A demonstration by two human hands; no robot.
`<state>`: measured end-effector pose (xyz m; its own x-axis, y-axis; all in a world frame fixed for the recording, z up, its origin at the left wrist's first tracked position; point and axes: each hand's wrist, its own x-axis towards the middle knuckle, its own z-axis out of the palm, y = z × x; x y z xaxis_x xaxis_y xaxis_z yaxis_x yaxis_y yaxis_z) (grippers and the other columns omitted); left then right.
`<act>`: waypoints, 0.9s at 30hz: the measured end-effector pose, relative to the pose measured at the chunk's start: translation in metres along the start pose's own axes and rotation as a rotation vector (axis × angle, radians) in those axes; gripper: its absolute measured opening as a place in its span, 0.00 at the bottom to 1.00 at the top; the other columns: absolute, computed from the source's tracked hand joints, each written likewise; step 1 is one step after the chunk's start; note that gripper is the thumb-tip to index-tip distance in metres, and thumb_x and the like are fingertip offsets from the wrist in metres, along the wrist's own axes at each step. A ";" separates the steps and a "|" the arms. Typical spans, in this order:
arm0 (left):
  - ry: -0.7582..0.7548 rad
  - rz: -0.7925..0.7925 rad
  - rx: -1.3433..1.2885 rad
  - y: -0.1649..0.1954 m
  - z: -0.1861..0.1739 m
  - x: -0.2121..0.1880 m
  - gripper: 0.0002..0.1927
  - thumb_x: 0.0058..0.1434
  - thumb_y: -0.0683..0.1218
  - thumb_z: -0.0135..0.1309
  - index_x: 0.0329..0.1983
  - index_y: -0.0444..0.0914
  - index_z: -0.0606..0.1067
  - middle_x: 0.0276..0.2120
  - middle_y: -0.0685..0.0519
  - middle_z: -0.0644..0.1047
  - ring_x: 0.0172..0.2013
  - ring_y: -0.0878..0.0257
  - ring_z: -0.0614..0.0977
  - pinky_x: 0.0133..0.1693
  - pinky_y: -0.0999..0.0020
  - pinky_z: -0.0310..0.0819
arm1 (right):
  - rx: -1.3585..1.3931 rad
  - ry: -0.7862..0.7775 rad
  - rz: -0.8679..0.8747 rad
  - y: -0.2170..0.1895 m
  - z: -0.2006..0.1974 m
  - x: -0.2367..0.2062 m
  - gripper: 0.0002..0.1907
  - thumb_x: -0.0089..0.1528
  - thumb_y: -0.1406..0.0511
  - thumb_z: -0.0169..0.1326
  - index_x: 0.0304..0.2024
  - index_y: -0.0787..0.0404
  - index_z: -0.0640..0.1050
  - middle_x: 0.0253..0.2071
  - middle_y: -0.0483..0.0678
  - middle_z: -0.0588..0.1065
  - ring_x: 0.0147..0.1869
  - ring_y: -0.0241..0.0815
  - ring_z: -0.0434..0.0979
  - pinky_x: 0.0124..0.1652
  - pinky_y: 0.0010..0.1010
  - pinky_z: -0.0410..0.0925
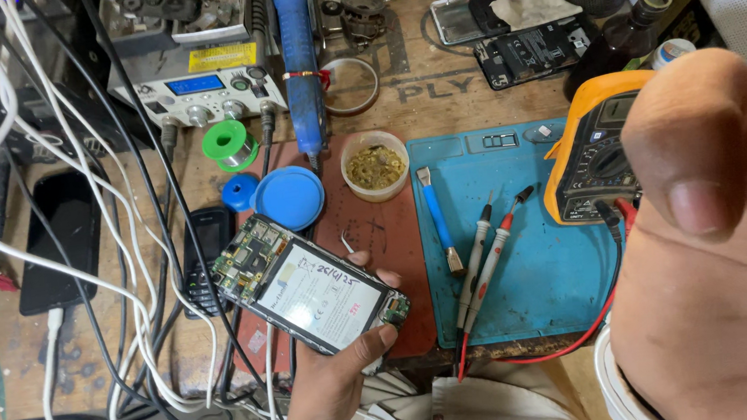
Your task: The person uses a hot air gun and tweezers to remove a small component from a circuit board, then places the board into a phone chassis and connects a charging cable. The person then wipes the phone with a cloth.
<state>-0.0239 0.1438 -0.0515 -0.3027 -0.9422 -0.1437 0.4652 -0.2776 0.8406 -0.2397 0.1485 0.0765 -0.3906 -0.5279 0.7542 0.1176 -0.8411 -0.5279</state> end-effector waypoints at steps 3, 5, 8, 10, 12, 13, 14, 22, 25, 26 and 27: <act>-0.017 0.053 0.001 -0.001 -0.001 0.000 0.41 0.49 0.33 0.61 0.68 0.34 0.63 0.52 0.45 0.79 0.54 0.57 0.78 0.58 0.63 0.71 | 0.000 -0.020 0.002 -0.004 -0.003 -0.008 0.29 0.64 0.59 0.64 0.63 0.66 0.71 0.52 0.54 0.78 0.48 0.37 0.78 0.46 0.27 0.73; -0.030 0.064 0.003 -0.002 0.000 0.000 0.41 0.49 0.32 0.60 0.68 0.34 0.63 0.52 0.45 0.79 0.55 0.57 0.79 0.58 0.62 0.71 | -0.013 -0.015 0.002 -0.007 -0.005 -0.012 0.29 0.64 0.59 0.64 0.63 0.66 0.71 0.52 0.54 0.78 0.48 0.37 0.78 0.46 0.27 0.74; -0.030 0.072 0.008 -0.002 0.000 -0.001 0.41 0.49 0.31 0.59 0.68 0.34 0.63 0.53 0.46 0.79 0.55 0.58 0.79 0.58 0.63 0.71 | -0.024 -0.016 0.004 -0.014 -0.006 -0.019 0.29 0.64 0.60 0.64 0.63 0.66 0.71 0.52 0.54 0.78 0.48 0.37 0.78 0.46 0.27 0.74; -0.049 0.120 0.028 -0.001 0.002 -0.002 0.40 0.50 0.31 0.59 0.69 0.33 0.63 0.53 0.45 0.79 0.55 0.57 0.79 0.59 0.63 0.70 | -0.024 -0.010 0.008 -0.018 -0.008 -0.023 0.29 0.64 0.60 0.64 0.63 0.67 0.71 0.52 0.54 0.78 0.48 0.37 0.78 0.46 0.27 0.74; -0.029 0.073 0.050 0.001 0.004 -0.003 0.41 0.48 0.31 0.57 0.69 0.34 0.63 0.53 0.46 0.79 0.55 0.59 0.78 0.57 0.64 0.71 | -0.031 0.006 0.002 -0.021 -0.010 -0.025 0.29 0.64 0.60 0.64 0.63 0.67 0.71 0.52 0.54 0.78 0.48 0.37 0.78 0.46 0.27 0.74; -0.020 0.058 0.053 0.003 0.005 -0.003 0.42 0.47 0.31 0.57 0.69 0.34 0.63 0.53 0.47 0.79 0.55 0.59 0.78 0.56 0.64 0.71 | -0.029 0.001 -0.005 -0.022 -0.011 -0.026 0.29 0.64 0.60 0.63 0.63 0.67 0.71 0.52 0.54 0.78 0.48 0.37 0.78 0.47 0.27 0.74; -0.018 0.052 0.041 0.003 0.007 -0.003 0.42 0.48 0.31 0.57 0.69 0.34 0.63 0.53 0.47 0.78 0.54 0.59 0.79 0.56 0.64 0.71 | -0.036 -0.009 -0.010 -0.024 -0.013 -0.025 0.29 0.64 0.60 0.63 0.63 0.67 0.71 0.52 0.54 0.78 0.48 0.37 0.78 0.47 0.27 0.74; 0.035 0.050 0.033 0.003 0.009 -0.003 0.41 0.47 0.30 0.59 0.68 0.33 0.64 0.52 0.45 0.79 0.51 0.57 0.80 0.52 0.63 0.74 | -0.045 0.009 -0.042 -0.026 -0.020 -0.019 0.29 0.64 0.61 0.63 0.63 0.67 0.71 0.52 0.55 0.78 0.48 0.38 0.78 0.47 0.28 0.74; 0.005 0.046 -0.038 -0.001 0.005 -0.003 0.41 0.48 0.31 0.59 0.68 0.34 0.63 0.52 0.44 0.78 0.52 0.56 0.80 0.54 0.62 0.74 | -0.042 0.020 -0.042 -0.025 -0.021 -0.018 0.29 0.64 0.61 0.63 0.64 0.68 0.71 0.52 0.55 0.78 0.48 0.38 0.78 0.48 0.28 0.74; 0.008 0.053 -0.018 -0.003 0.003 -0.002 0.41 0.48 0.31 0.59 0.68 0.34 0.63 0.52 0.44 0.78 0.52 0.56 0.80 0.54 0.62 0.74 | -0.047 0.021 -0.045 -0.026 -0.021 -0.018 0.29 0.64 0.61 0.63 0.64 0.68 0.71 0.52 0.55 0.78 0.48 0.38 0.78 0.48 0.28 0.74; 0.010 0.063 0.002 -0.004 0.002 -0.002 0.40 0.48 0.30 0.59 0.68 0.33 0.64 0.52 0.44 0.78 0.52 0.56 0.80 0.55 0.61 0.75 | -0.052 0.021 -0.045 -0.025 -0.020 -0.017 0.29 0.64 0.61 0.63 0.64 0.68 0.71 0.52 0.55 0.78 0.48 0.38 0.78 0.48 0.28 0.74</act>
<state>-0.0271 0.1474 -0.0536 -0.2643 -0.9597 -0.0959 0.4816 -0.2175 0.8490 -0.2540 0.1808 0.0688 -0.4138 -0.4864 0.7695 0.0518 -0.8565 -0.5136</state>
